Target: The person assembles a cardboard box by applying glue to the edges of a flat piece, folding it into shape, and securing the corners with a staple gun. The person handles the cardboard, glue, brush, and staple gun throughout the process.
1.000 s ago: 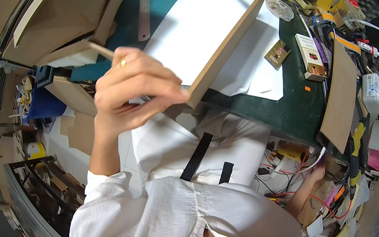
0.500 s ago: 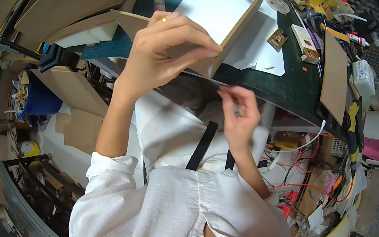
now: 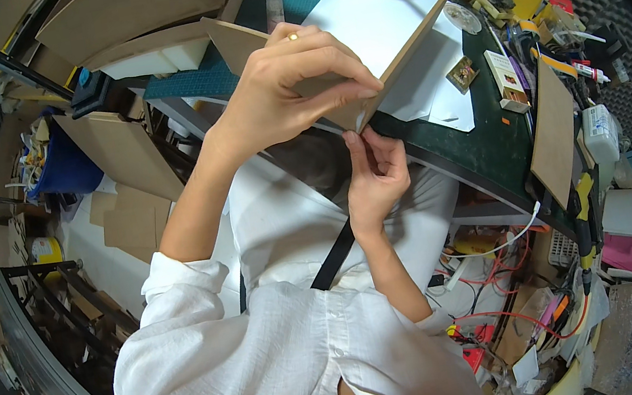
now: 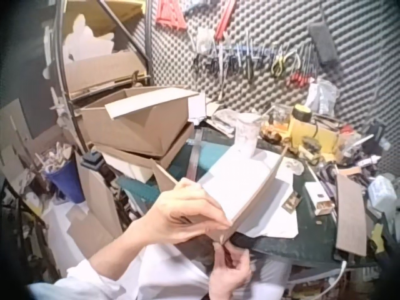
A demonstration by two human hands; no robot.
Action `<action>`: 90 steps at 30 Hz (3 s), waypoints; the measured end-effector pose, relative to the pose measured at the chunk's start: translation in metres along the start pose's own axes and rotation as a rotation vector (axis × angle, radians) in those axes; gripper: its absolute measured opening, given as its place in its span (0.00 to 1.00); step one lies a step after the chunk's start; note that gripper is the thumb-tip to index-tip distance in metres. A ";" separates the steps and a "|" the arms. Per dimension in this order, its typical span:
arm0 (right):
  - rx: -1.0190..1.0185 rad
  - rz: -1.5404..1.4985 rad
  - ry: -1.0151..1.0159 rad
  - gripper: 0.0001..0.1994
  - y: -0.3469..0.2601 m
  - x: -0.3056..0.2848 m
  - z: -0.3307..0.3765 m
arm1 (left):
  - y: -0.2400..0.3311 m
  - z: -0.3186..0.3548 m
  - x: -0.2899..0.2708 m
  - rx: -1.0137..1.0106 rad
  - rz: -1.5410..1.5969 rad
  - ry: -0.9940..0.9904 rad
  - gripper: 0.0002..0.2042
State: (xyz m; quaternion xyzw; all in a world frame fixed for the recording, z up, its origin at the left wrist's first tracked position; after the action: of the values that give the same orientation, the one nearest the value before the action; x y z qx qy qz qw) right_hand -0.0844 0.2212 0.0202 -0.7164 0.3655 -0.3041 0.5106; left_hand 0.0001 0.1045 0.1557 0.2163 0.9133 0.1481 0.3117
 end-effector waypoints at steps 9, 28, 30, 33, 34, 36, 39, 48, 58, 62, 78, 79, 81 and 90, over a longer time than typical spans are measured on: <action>0.005 -0.025 -0.004 0.06 0.006 -0.001 0.000 | -0.001 0.000 0.000 0.015 -0.014 -0.003 0.07; -0.318 1.128 0.276 0.18 -0.096 -0.299 -0.099 | 0.000 0.002 -0.002 -0.009 -0.004 0.013 0.07; -0.167 1.392 0.168 0.23 -0.087 -0.371 -0.114 | -0.002 -0.001 0.001 0.005 0.010 0.008 0.07; -0.019 1.556 -0.031 0.31 -0.060 -0.404 -0.123 | 0.000 -0.001 0.002 -0.012 -0.010 -0.001 0.07; -0.059 1.584 -0.064 0.33 -0.061 -0.393 -0.124 | 0.000 -0.001 0.002 -0.016 -0.009 -0.003 0.07; -0.163 1.584 -0.114 0.38 -0.067 -0.377 -0.133 | 0.001 -0.001 0.001 -0.020 0.000 -0.005 0.08; -0.138 1.575 -0.211 0.38 -0.065 -0.382 -0.145 | 0.000 0.000 -0.001 -0.034 0.004 -0.003 0.08; 0.126 1.505 -0.033 0.17 -0.120 -0.407 -0.128 | -0.004 -0.001 0.001 -0.005 0.016 -0.012 0.08; 0.075 0.508 0.084 0.29 -0.155 -0.364 0.002 | -0.002 0.002 -0.002 -0.011 -0.008 -0.022 0.08; 0.048 0.356 -0.042 0.30 -0.112 -0.308 0.014 | -0.007 -0.001 0.001 -0.010 0.019 -0.019 0.09; 0.060 0.151 -0.529 0.19 -0.031 -0.118 -0.041 | 0.000 -0.003 -0.001 -0.008 -0.023 -0.054 0.09; 0.059 0.146 -0.530 0.19 -0.029 -0.118 -0.041 | -0.001 -0.004 -0.001 -0.004 -0.025 -0.060 0.09; 0.023 0.161 -0.543 0.19 -0.027 -0.117 -0.043 | -0.002 -0.004 -0.001 -0.001 -0.020 -0.067 0.09; -0.066 0.188 -0.543 0.19 -0.032 -0.114 -0.048 | -0.003 -0.004 -0.002 0.014 -0.008 -0.073 0.08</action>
State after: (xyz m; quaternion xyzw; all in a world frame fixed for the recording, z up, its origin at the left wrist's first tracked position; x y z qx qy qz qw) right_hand -0.1788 0.2988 0.0573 -0.7509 0.2897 -0.0404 0.5921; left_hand -0.0022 0.1007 0.1585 0.2201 0.9033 0.1324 0.3437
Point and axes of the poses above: each hand's wrist, its own z-axis away from the middle knuckle, its own x-axis out of the palm, y = z × x, the point moved 2 cm from there along -z, towards the middle knuckle, and after that the axes turned 10 degrees about z, right-handed, at the moved point
